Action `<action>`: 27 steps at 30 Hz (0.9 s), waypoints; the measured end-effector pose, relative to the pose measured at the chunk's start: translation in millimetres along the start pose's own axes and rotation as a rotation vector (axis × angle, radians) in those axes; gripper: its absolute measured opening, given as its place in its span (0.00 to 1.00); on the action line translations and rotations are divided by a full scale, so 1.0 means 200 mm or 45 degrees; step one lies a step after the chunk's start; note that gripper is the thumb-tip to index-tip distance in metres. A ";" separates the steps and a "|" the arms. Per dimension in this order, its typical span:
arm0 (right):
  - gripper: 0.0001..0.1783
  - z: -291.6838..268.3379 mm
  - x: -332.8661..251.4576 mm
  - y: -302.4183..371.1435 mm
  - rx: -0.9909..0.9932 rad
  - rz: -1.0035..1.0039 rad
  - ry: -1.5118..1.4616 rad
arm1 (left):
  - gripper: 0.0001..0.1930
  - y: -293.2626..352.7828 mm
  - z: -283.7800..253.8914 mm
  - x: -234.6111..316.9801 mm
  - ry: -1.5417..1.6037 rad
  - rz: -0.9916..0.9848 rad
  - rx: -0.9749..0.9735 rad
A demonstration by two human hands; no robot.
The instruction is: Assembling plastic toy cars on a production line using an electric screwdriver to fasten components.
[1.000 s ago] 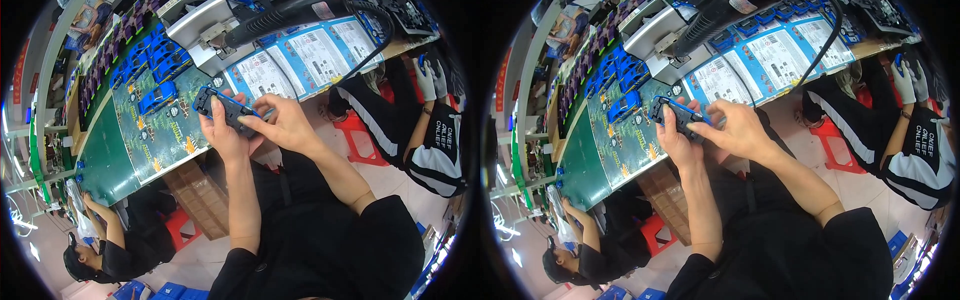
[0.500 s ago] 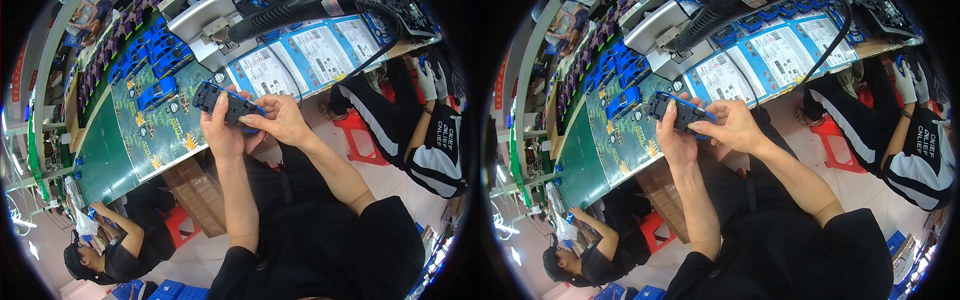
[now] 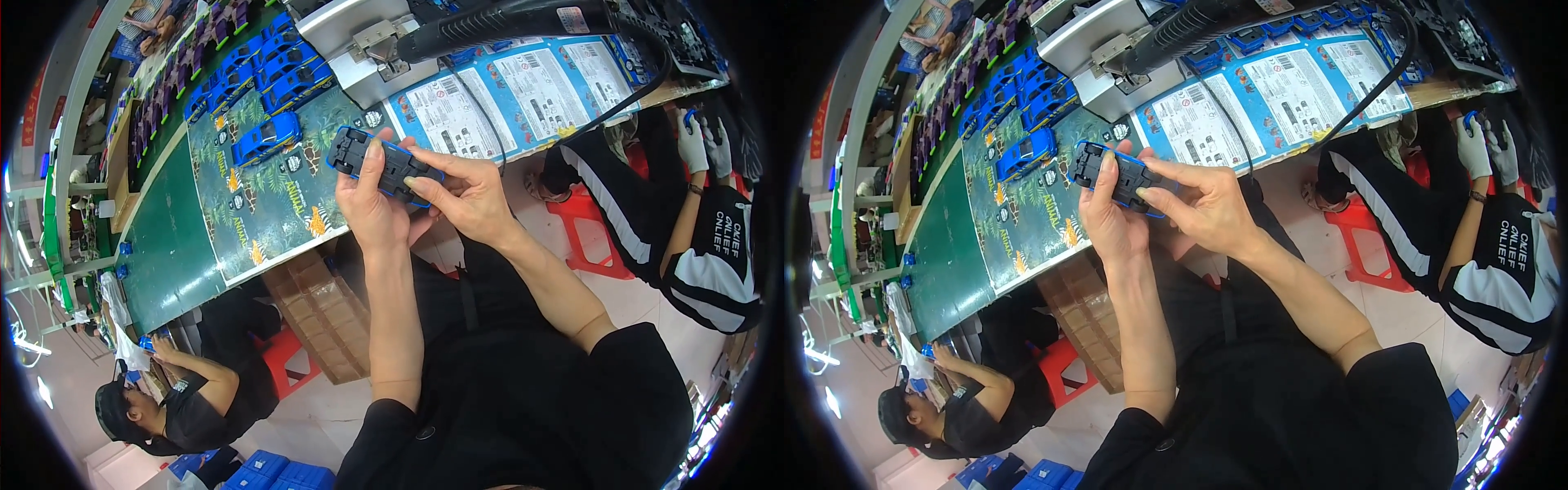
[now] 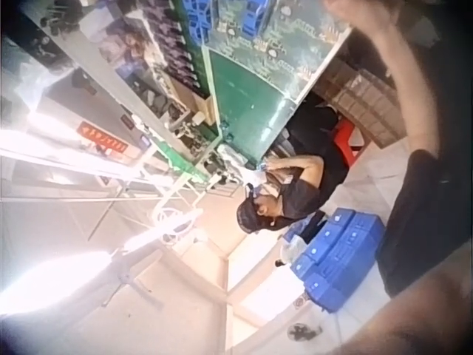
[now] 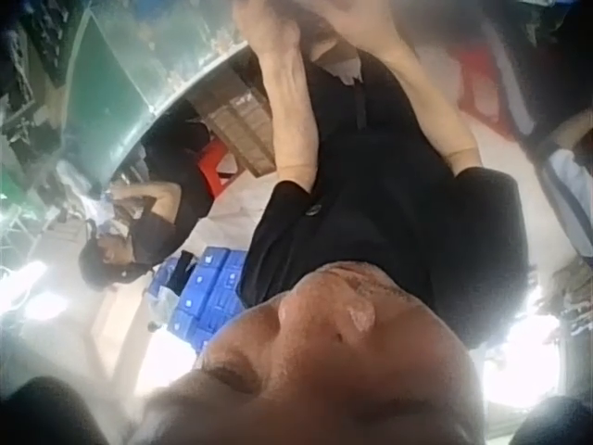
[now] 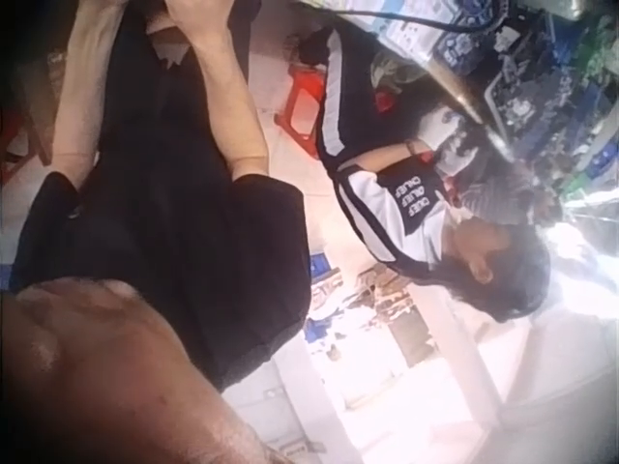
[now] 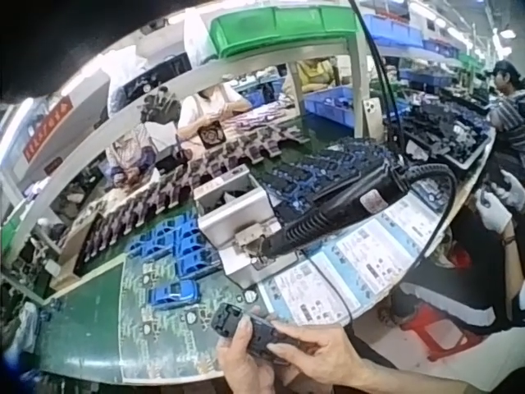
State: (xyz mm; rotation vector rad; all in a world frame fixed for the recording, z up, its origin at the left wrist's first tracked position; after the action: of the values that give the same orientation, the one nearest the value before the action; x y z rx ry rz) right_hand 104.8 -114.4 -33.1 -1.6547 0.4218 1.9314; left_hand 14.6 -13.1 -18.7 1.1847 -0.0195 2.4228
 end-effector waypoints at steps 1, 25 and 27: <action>0.22 0.00 0.00 0.00 -0.013 0.061 -0.008 | 0.18 0.00 0.00 0.00 -0.019 0.008 0.007; 0.20 0.03 0.02 0.06 0.016 -0.008 -0.156 | 0.16 0.01 -0.04 -0.03 0.097 0.044 -0.080; 0.21 0.05 0.02 0.08 0.035 -0.024 -0.143 | 0.16 0.02 -0.05 -0.03 0.148 0.051 -0.129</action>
State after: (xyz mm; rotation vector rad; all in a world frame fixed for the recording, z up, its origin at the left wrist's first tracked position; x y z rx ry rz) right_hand 87.7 -120.4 -36.1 -1.5186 0.3859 1.9848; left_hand 8.8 -15.9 -28.6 1.0076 -0.1300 2.4901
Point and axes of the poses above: each hand's wrist, its own y-axis away from the middle knuckle, its own z-axis out of the palm, x = y × z, the point moved 2 cm from there along -y, towards the middle knuckle, and after that the axes turned 3 degrees about x, right-handed, at the moved point
